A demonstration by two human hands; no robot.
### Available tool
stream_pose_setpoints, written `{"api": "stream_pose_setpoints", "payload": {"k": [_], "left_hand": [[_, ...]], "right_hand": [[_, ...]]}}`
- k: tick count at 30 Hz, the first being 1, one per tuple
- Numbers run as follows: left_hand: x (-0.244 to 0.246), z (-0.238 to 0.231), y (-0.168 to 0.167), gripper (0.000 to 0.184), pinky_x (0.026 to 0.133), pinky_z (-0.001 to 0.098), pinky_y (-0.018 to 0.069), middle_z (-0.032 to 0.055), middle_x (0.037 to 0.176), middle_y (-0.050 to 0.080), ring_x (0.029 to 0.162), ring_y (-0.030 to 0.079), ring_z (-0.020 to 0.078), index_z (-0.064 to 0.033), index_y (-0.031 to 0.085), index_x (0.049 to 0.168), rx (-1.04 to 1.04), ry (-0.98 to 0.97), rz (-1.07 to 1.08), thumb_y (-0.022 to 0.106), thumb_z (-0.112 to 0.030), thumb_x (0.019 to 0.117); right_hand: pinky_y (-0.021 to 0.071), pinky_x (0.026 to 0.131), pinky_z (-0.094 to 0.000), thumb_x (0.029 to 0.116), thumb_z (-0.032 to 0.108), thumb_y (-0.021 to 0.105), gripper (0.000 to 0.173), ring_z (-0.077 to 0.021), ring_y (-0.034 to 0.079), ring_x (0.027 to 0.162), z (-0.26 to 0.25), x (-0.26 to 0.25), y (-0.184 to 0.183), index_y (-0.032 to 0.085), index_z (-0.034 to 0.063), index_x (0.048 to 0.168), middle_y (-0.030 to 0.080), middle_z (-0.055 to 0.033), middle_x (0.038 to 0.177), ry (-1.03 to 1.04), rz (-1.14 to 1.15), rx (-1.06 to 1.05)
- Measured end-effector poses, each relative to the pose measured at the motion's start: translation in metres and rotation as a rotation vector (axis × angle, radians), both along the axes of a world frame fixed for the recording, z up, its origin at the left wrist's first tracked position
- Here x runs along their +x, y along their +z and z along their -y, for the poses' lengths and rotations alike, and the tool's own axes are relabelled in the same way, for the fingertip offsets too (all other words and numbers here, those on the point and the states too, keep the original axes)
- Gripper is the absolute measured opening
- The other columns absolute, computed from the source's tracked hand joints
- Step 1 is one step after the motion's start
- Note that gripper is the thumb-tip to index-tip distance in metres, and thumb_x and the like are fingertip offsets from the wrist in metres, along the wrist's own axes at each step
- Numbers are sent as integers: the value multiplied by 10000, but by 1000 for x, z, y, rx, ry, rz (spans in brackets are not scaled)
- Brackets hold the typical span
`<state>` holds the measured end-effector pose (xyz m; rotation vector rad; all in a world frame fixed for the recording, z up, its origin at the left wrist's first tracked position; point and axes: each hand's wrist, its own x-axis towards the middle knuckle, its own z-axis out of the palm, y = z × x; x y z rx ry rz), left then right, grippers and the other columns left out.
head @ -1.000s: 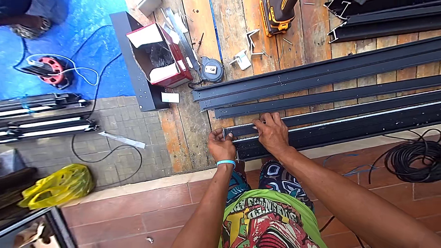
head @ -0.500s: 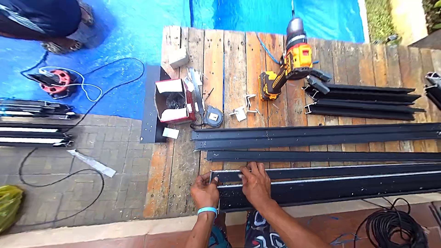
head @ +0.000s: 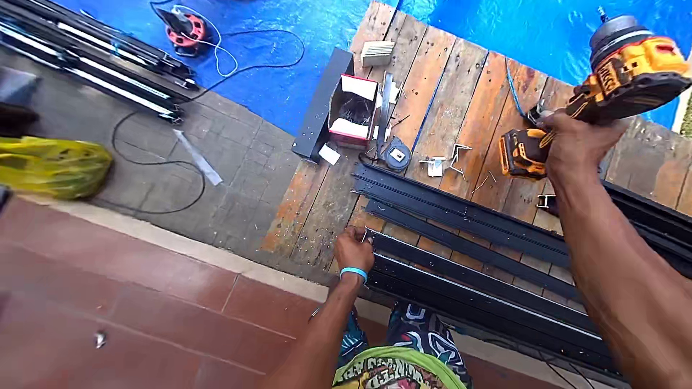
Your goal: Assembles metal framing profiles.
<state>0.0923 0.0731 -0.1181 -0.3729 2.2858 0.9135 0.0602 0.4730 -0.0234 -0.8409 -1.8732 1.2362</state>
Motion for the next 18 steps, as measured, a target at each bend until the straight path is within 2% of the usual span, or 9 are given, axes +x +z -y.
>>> {"api": "stream_pose_setpoints", "payload": {"k": [1,3,4,5,7,8,11,15,18], "left_hand": [[1,0,0,209,810,555,587,83,938,764,852,734,259,-96,733,1063,0,-6,4,800,-81,866],[3,1,0,200,804,550,586,75,935,764,846,731,253,-104,738,1060,2,-10,-1,796,-89,869],[4,2,0,198,809,547,588,67,941,767,853,734,246,-111,742,1061,7,-12,-3,795,-91,872],[3,2,0,197,811,544,591,64,944,770,852,737,240,-114,745,1063,15,-9,-7,796,-91,873],[4,3,-1,200,801,539,592,68,939,766,838,733,238,-108,744,1068,40,2,-2,794,-86,876],[5,4,-2,201,798,539,595,70,942,766,836,734,239,-107,742,1074,51,6,6,794,-90,881],[4,3,-3,201,800,560,595,80,957,761,843,737,261,-95,732,1084,75,16,28,786,-96,890],[4,7,0,201,800,558,577,99,978,747,854,714,269,-84,728,1098,92,2,29,763,-92,901],[5,9,-1,195,773,536,577,96,970,741,834,703,258,-85,732,1085,114,-8,16,765,-86,893]], "right_hand": [[656,799,-408,696,29,847,625,-182,724,902,12,14,27,534,27,1238,684,-49,1037,51,19,42],[624,830,-395,767,96,856,623,-170,697,897,43,50,74,527,41,1293,674,-35,1043,210,103,97],[618,819,-359,810,208,839,604,-135,690,884,66,73,93,549,54,1317,675,-13,1038,275,210,132],[606,793,-312,848,321,796,562,-86,674,860,94,94,109,574,80,1304,670,20,1016,334,339,159],[620,721,-287,885,449,748,458,-55,694,804,155,136,125,658,111,1180,708,40,945,396,591,131],[640,745,-293,871,466,766,467,-57,719,832,182,157,123,686,99,1149,736,33,950,424,690,81],[629,843,-245,832,351,815,401,-8,721,912,248,191,99,710,69,1097,762,38,963,483,812,-102],[620,843,-260,802,374,787,435,8,716,916,295,188,70,724,111,1144,764,63,957,483,970,-181],[612,853,-319,789,389,759,450,-31,720,930,308,172,54,721,141,1163,759,55,962,458,1115,-218]]}}
